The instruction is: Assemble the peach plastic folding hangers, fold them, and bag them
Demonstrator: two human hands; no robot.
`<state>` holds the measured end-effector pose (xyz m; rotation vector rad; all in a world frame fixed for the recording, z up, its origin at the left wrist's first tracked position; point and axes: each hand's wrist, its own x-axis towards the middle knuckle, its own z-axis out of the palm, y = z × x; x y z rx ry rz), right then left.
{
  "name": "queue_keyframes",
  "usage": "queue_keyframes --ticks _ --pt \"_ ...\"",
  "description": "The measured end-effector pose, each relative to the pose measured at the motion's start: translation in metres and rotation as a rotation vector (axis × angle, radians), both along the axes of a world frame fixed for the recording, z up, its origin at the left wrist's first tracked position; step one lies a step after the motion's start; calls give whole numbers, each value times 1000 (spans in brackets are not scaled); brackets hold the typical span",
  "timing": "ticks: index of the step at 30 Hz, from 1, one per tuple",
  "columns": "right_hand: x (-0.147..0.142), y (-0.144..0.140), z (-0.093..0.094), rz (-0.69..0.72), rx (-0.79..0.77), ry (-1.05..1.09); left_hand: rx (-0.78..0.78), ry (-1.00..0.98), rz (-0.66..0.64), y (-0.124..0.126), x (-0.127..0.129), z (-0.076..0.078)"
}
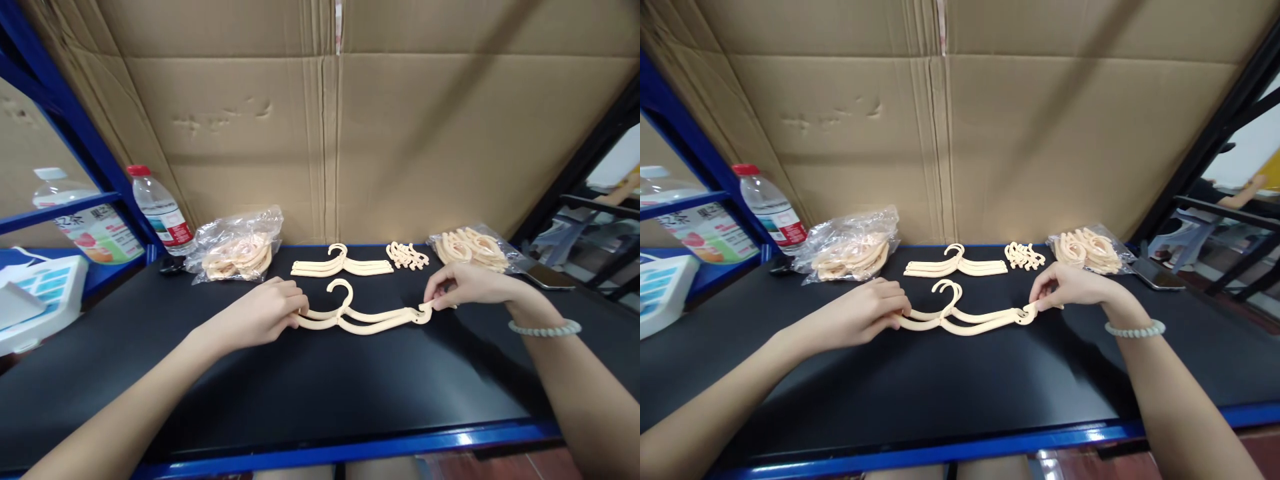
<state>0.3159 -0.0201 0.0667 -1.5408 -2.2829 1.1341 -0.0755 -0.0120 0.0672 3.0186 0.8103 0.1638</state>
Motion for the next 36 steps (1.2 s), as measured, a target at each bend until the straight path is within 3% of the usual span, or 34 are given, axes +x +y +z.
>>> queue_keyframes --ticks 8,17,24,28,32,36 --pt "-3 0 -11 42 71 -101 -18 5 4 -1 4 -8" --pt "-1 0 -13 -48 58 -178 3 47 47 0 7 -13" --pt "-2 1 -13 -95 187 -264 37 15 63 2 7 -16" --pt "-16 -3 -13 -48 261 -195 33 -19 58 1 7 -16" --pt "-39 -6 -20 84 385 -96 21 -69 36 1 6 -17" --pt "-56 -6 -27 174 409 -89 20 -79 30 1 6 -20"
